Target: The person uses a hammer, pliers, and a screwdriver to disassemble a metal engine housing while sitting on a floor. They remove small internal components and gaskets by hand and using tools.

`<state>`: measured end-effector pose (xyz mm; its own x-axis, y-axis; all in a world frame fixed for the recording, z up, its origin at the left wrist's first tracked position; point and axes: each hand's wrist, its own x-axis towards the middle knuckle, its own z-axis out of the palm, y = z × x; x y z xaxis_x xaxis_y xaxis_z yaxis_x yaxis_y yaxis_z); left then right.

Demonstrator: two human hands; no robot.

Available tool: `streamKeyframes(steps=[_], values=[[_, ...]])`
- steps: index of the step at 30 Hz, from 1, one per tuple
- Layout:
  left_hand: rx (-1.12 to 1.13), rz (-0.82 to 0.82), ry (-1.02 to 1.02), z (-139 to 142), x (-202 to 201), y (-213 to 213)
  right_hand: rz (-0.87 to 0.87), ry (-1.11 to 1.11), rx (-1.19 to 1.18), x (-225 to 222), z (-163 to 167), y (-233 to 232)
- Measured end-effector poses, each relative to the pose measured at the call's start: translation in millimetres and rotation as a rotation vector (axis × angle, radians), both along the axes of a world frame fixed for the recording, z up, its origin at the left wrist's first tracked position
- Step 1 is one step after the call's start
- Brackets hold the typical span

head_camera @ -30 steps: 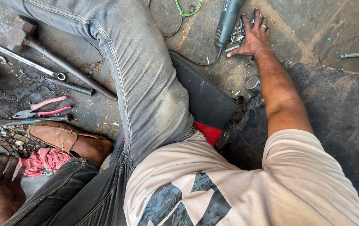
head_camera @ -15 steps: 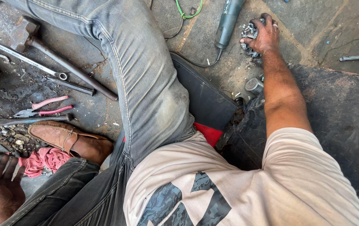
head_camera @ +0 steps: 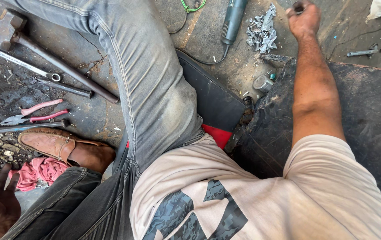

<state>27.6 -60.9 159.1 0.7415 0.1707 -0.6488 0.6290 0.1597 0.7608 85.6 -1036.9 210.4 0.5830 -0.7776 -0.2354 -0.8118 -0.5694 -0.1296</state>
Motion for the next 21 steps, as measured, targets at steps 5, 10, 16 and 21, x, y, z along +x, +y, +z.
streamKeyframes(steps=[5, 10, 16, 21], values=[[-0.112, 0.034, -0.017, 12.3, 13.8, -22.0, 0.207, -0.613, -0.150, 23.7, -9.3, 8.9], [0.068, 0.105, 0.017, 21.4, 21.6, -28.9, 0.505, -0.822, -0.141, 82.6, -17.7, 87.6], [0.160, 0.105, -0.255, 0.3, 23.5, -17.8, 1.002, -0.580, 0.272, 152.3, 44.6, 308.2], [0.300, 0.155, -0.449, -12.3, 16.3, -3.2, 1.571, -0.668, 0.338, 187.8, 56.7, 480.7]])
